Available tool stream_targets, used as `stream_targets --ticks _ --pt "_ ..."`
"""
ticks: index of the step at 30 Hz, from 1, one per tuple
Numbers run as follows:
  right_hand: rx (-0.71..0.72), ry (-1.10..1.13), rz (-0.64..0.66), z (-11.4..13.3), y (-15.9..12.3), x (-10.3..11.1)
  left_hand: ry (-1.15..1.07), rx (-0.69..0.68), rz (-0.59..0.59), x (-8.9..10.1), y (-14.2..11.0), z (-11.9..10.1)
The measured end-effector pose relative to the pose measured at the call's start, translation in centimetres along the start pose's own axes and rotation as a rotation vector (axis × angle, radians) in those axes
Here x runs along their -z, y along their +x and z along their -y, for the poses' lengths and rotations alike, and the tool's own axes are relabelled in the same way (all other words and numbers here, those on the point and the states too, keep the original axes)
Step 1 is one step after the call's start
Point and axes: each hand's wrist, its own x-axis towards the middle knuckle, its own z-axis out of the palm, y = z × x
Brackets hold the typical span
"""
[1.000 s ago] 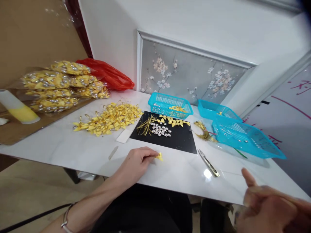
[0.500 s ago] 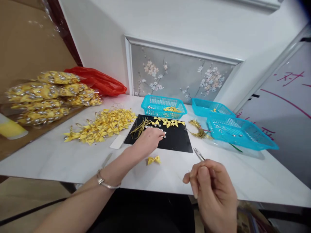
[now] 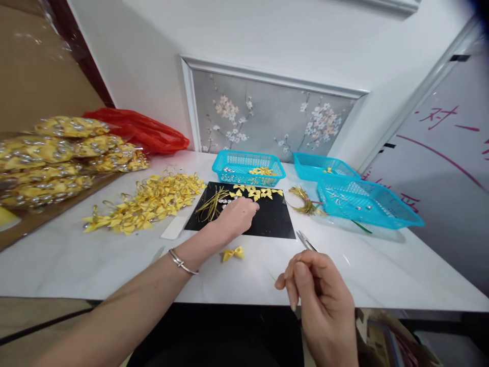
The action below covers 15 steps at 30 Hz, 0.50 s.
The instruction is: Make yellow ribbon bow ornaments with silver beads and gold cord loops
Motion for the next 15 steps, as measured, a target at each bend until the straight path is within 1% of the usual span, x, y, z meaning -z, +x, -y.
stream_targets --ticks 3,5,7,8,9,12,15 --pt "-0.01 -0.041 0.011 0.2 0.3 0.0 -0.188 0.005 -0.028 1.1 -1.7 -1.1" --pt "-0.007 -0.1 0.029 0.4 0.5 0.1 -0.329 0.012 -0.031 2.0 -3.7 -2.0" --pt "0.03 -0.152 0.042 0.7 0.6 0.1 -0.456 0.027 -0.033 2.8 -6.1 -2.8" --pt "0.057 -0.167 0.047 0.9 0.6 -0.1 -0.616 0.08 -0.032 3.1 -7.2 -3.1" --pt "0.086 -0.177 0.051 1.1 0.7 -0.2 -0.713 0.129 -0.04 3.4 -8.3 -3.4" --pt "0.15 -0.217 0.069 1.6 0.7 -1.0 -0.834 0.179 -0.062 3.9 -10.5 -4.1" --pt "0.207 -0.279 0.099 1.7 0.8 -1.8 -0.961 0.179 -0.072 4.3 -11.6 -4.7"
